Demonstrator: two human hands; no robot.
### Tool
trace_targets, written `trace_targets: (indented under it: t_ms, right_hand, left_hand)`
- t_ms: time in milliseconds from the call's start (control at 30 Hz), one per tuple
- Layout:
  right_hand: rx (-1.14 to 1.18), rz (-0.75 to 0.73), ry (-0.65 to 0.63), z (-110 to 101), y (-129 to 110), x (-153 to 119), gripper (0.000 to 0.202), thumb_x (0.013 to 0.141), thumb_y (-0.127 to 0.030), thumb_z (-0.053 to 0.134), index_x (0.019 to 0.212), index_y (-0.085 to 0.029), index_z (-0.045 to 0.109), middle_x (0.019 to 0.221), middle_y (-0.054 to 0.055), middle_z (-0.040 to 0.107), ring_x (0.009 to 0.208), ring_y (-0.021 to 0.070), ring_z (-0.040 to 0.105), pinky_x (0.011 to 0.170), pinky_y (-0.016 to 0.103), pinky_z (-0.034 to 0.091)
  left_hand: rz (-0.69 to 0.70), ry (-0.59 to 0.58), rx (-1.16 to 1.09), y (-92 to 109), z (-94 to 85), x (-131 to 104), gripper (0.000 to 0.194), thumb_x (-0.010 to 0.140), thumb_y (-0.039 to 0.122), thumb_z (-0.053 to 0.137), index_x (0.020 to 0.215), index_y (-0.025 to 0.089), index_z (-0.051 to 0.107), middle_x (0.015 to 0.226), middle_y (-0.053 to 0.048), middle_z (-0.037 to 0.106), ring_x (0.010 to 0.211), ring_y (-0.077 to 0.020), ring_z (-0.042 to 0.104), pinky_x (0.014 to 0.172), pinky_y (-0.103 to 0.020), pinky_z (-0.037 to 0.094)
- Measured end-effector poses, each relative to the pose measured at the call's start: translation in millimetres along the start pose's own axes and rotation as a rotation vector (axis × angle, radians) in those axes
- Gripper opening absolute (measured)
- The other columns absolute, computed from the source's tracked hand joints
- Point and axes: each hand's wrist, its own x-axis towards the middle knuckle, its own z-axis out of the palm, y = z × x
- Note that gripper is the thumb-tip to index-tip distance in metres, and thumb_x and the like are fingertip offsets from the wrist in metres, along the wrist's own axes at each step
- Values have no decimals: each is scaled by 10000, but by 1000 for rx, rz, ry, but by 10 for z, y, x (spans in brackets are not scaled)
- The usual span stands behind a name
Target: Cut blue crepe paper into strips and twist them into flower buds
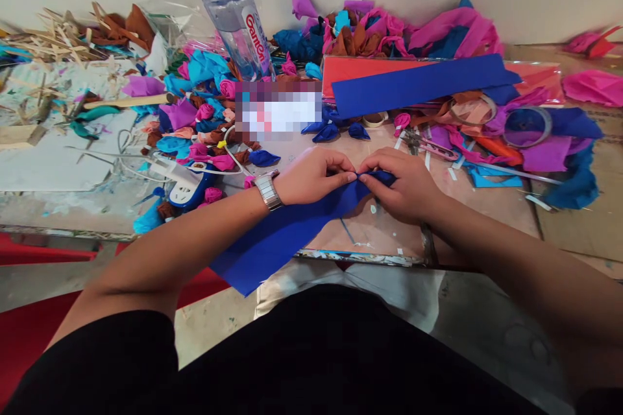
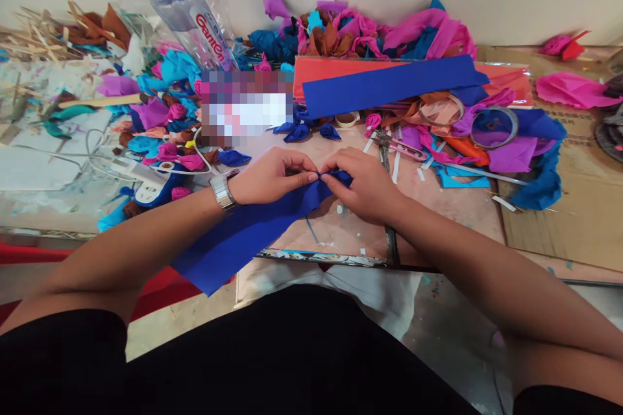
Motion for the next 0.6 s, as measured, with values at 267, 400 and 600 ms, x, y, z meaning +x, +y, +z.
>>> trace_targets:
  t_ms: [267, 400, 600]
  right_hand:
    - [116, 84, -24, 16, -12, -6, 76, 1001, -290, 711, 1014, -243, 770, 979, 33, 808, 879, 221, 730, 836, 362, 532]
    - [177, 161, -40, 12, -34, 5, 110, 981, -317, 712, 992, -239, 788, 973, 34, 825, 858, 224, 732, 830, 360, 536]
    - [210, 226, -71, 14, -61, 42, 129, 951, -321, 708, 951, -228, 797, 925, 31, 831, 825, 221, 720, 808, 352, 541]
  left_hand:
    - [25, -13, 99, 46, -5, -20, 300, 1014, 413, 645, 976, 159, 801, 819, -25, 773, 695, -129, 607, 655, -269, 425]
    - [32, -33, 119, 61, -10, -26, 318, 1027, 430, 633, 977, 163, 799, 799, -14, 760, 683, -125, 594, 656, -273, 415]
    - [55, 19, 225, 135, 9, -61, 274, 1036, 383, 629, 961, 181, 799, 852, -16, 795, 729, -135, 643, 720, -288, 440]
